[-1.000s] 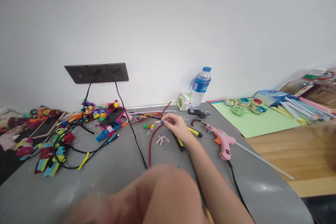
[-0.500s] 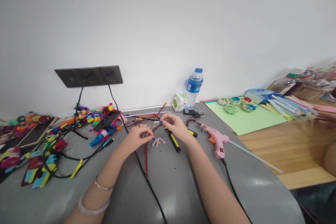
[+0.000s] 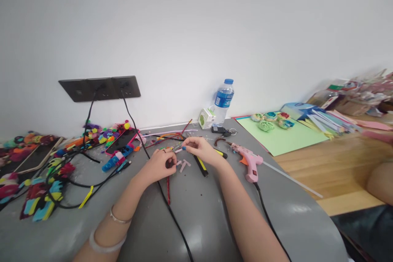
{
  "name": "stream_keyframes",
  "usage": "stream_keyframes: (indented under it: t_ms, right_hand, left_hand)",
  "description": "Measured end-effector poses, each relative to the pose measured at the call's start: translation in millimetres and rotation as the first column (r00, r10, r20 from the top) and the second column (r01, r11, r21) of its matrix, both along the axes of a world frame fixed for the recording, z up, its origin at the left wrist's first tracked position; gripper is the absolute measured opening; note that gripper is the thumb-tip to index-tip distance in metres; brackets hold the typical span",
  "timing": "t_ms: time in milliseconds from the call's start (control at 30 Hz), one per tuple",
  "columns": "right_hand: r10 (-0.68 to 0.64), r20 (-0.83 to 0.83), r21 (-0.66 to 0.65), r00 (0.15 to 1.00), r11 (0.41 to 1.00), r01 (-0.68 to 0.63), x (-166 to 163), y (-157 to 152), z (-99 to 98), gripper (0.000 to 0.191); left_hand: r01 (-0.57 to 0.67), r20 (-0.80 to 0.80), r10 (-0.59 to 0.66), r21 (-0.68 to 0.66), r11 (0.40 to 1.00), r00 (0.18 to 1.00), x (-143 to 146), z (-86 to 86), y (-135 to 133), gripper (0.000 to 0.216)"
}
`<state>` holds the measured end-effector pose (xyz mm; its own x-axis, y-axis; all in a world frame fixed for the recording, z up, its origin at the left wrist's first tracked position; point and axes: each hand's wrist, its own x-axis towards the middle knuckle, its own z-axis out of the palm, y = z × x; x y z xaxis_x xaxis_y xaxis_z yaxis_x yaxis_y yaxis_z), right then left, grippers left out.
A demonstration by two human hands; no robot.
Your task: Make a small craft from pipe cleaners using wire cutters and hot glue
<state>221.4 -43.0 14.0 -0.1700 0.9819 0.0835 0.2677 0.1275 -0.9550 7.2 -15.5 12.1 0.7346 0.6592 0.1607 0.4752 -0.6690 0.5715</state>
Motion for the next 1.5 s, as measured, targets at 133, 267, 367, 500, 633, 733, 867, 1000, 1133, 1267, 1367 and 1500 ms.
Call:
stream_keyframes:
  t_ms: [133,267,367,500,633,733,867,1000,1133,1267,1367,1500]
  right_hand:
    - [-0.023,-0.075,0.012,0.997,1.000,0.024,-0.8,0.7,1.2,0.026]
    - [-0.064,-0.142,0.055,0.988,0.996,0.072,-1.4,2.6,0.4,0.028]
    - [-0.077,-0.176,0.070,0.981,0.993,0.091,-2.9,3.7,-0.6,0.029]
    - [-0.063,-0.172,0.087,0.983,0.993,0.079,-7.9,4.2,-1.6,0.029]
    - [-0.049,-0.159,0.088,0.986,0.994,0.064,-12.2,3.4,-1.5,0.028]
    - [-0.039,-0.153,0.073,0.987,0.996,0.051,-12.2,2.5,-1.1,0.028]
    - [-0.031,-0.150,0.053,0.988,0.998,0.039,-11.0,1.6,-0.6,0.029]
    - [-0.018,-0.153,0.049,0.988,0.998,0.026,-11.7,1.1,-0.6,0.028]
    - [-0.014,-0.156,0.049,0.988,0.999,0.022,-12.4,1.5,-1.5,0.027]
    - [-0.017,-0.154,0.050,0.988,0.998,0.025,-12.2,2.1,-2.8,0.028]
    - [-0.012,-0.151,0.053,0.988,0.998,0.020,-12.6,1.8,-2.1,0.029]
    - [-0.021,-0.152,0.085,0.988,0.996,0.034,-13.8,0.4,1.5,0.030]
  left_hand:
    - [0.001,0.221,0.017,-0.083,0.997,0.975,-1.2,0.9,6.2,0.009]
    - [-0.038,0.353,0.096,-0.169,0.985,0.931,-0.9,-3.4,11.9,0.008]
    - [-0.042,0.410,0.115,-0.184,0.982,0.905,1.3,-6.7,13.3,0.010]
    - [-0.021,0.497,0.162,-0.278,0.960,0.853,5.2,-9.7,13.1,0.008]
    - [0.046,0.577,0.216,-0.404,0.913,0.788,8.1,-11.7,13.0,0.016]
    - [0.068,0.609,0.227,-0.422,0.904,0.760,8.4,-12.6,13.8,0.024]
    - [0.038,0.593,0.224,-0.396,0.917,0.773,7.0,-13.2,15.4,0.020]
    - [0.023,0.588,0.210,-0.363,0.932,0.781,6.2,-13.0,15.9,0.015]
    - [0.014,0.588,0.199,-0.337,0.941,0.784,6.2,-13.3,16.2,0.015]
    - [0.011,0.589,0.192,-0.323,0.946,0.785,6.2,-14.1,16.8,0.013]
    - [0.010,0.583,0.196,-0.331,0.944,0.789,6.2,-13.3,16.8,0.011]
    - [0.014,0.589,0.224,-0.372,0.928,0.776,5.9,-11.2,17.1,0.012]
